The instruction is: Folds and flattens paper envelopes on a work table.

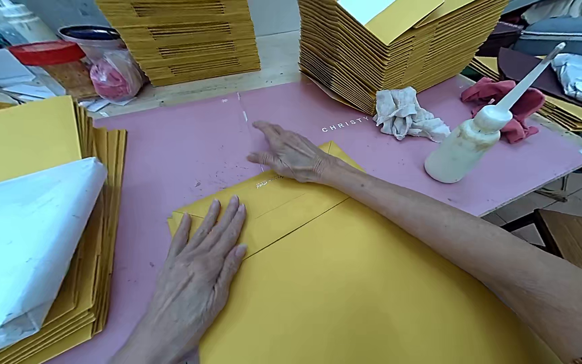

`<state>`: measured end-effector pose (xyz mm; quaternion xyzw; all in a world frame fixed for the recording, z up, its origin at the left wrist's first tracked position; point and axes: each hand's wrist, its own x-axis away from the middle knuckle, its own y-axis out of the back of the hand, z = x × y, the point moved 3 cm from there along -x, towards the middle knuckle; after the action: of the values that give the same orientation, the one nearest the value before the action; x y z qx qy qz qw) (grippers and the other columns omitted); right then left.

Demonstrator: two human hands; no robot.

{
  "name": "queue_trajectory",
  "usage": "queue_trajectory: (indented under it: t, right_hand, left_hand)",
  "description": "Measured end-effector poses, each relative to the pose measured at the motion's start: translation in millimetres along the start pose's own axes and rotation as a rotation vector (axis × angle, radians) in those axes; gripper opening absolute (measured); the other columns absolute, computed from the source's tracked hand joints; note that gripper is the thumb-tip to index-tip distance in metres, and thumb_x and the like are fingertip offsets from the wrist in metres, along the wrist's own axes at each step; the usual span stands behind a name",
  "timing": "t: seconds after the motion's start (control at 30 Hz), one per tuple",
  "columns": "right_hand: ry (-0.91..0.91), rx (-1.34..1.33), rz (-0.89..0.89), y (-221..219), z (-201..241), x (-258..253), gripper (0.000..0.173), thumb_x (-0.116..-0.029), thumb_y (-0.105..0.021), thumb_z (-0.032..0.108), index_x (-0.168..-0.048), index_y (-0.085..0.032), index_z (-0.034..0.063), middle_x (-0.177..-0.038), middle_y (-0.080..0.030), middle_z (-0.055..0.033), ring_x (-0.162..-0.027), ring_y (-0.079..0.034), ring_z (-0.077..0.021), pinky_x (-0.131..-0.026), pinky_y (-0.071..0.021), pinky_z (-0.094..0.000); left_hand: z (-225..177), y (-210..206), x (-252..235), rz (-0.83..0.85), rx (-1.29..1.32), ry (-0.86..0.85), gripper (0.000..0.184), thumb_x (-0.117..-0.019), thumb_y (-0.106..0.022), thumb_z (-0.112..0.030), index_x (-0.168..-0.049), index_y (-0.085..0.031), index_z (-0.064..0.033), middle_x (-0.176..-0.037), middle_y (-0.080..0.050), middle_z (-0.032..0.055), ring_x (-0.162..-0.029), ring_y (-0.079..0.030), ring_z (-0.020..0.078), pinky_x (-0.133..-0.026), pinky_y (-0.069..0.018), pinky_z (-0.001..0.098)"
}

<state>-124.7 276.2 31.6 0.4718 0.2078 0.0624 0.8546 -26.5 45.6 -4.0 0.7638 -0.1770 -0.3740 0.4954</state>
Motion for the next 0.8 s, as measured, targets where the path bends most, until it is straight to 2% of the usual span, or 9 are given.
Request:
queue_trajectory:
  t: [0.07, 0.1, 0.17, 0.23, 0.3, 0.4, 0.47, 0.6, 0.8]
  right_hand:
    - [0.030, 0.075, 0.034, -2, 1, 0, 0.066, -0.1054, -0.053, 0.044, -0.150, -0.044, -0.0032, -0.134, -0.059, -0.0271, -0.116, -0.063, -0.0400, -0.097, -0.0502, -0.0517]
    - [0.031, 0.100, 0.062, -3, 1, -1, 0.065, -0.1058, -0.051, 0.044, -0.150, -0.044, -0.0032, -0.139, -0.057, -0.0277, -0.122, -0.060, -0.0414, -0.102, -0.0474, -0.0531]
    - [0.012, 0.130, 0.122, -4, 6, -1, 0.068, -0.1064, -0.049, 0.046, -0.153, -0.042, -0.0026, -0.148, -0.049, -0.0294, -0.139, -0.047, -0.0440, -0.118, -0.0316, -0.0562]
    - [0.020, 0.126, 0.126, -13, 21, -1, 0.068, -0.1068, -0.047, 0.047, -0.154, -0.041, -0.0021, -0.150, -0.047, -0.0303, -0.144, -0.041, -0.0445, -0.123, -0.0221, -0.0562]
    - [0.046, 0.039, 0.124, -31, 49, 1, 0.067, -0.1073, -0.045, 0.048, -0.153, -0.043, -0.0005, -0.152, -0.048, -0.0270, -0.145, -0.042, -0.0410, -0.123, -0.0236, -0.0539]
    - [0.132, -0.184, 0.136, -40, 79, 6, 0.062, -0.1077, -0.049, 0.041, -0.152, -0.044, -0.0029, -0.153, -0.047, -0.0255, -0.146, -0.042, -0.0381, -0.124, -0.0233, -0.0512]
    - [0.138, -0.249, 0.128, -29, 69, 10, 0.059, -0.1076, -0.051, 0.034, -0.152, -0.043, -0.0044, -0.155, -0.045, -0.0266, -0.146, -0.041, -0.0387, -0.122, -0.0277, -0.0494]
    - [0.070, -0.294, 0.005, -4, 21, 18, 0.060, -0.1067, -0.052, 0.032, -0.151, -0.041, -0.0061, -0.151, -0.047, -0.0294, -0.137, -0.051, -0.0383, -0.112, -0.0415, -0.0471]
    - [-0.010, -0.568, -0.220, 9, 14, 24, 0.050, -0.1099, -0.039, 0.022, -0.147, -0.041, -0.0107, -0.141, -0.056, -0.0303, -0.130, -0.058, -0.0326, -0.109, -0.0454, -0.0409]
  left_hand:
    - [-5, -1, 10, -0.041, -0.016, -0.012, 0.060, -0.1081, -0.025, -0.042, -0.146, -0.055, -0.0059, -0.154, -0.050, 0.0077, -0.147, -0.042, 0.0289, -0.118, -0.0234, 0.0654]
    - [-6, -3, 12, -0.064, -0.017, -0.011, 0.059, -0.1078, -0.027, -0.040, -0.144, -0.057, -0.0055, -0.152, -0.052, 0.0082, -0.145, -0.044, 0.0294, -0.117, -0.0246, 0.0658]
    - [-5, -5, 12, -0.098, 0.005, -0.007, 0.057, -0.1073, -0.029, -0.039, -0.141, -0.061, -0.0063, -0.149, -0.056, 0.0078, -0.143, -0.048, 0.0293, -0.117, -0.0251, 0.0661]
    - [-5, -5, 10, -0.123, 0.011, -0.004, 0.055, -0.1071, -0.031, -0.039, -0.139, -0.063, -0.0068, -0.146, -0.059, 0.0078, -0.141, -0.050, 0.0299, -0.117, -0.0253, 0.0658]
    - [-5, -7, 10, -0.138, 0.014, 0.004, 0.055, -0.1067, -0.033, -0.039, -0.137, -0.065, -0.0062, -0.144, -0.060, 0.0087, -0.140, -0.050, 0.0300, -0.117, -0.0253, 0.0651]
    - [-6, -5, 11, -0.145, 0.039, 0.014, 0.056, -0.1054, -0.038, -0.040, -0.136, -0.064, -0.0008, -0.142, -0.061, 0.0150, -0.140, -0.051, 0.0328, -0.117, -0.0246, 0.0654]
    - [-6, -4, 12, -0.135, 0.066, 0.025, 0.058, -0.1041, -0.041, -0.042, -0.137, -0.062, 0.0015, -0.144, -0.059, 0.0168, -0.141, -0.049, 0.0339, -0.118, -0.0234, 0.0650]
    - [-6, -4, 12, -0.146, 0.066, 0.019, 0.057, -0.1038, -0.042, -0.042, -0.133, -0.064, 0.0025, -0.142, -0.060, 0.0176, -0.139, -0.051, 0.0347, -0.118, -0.0260, 0.0630]
    - [-6, -5, 10, -0.167, 0.022, 0.003, 0.053, -0.1042, -0.042, -0.039, -0.129, -0.069, 0.0000, -0.139, -0.063, 0.0159, -0.136, -0.055, 0.0342, -0.116, -0.0321, 0.0610]
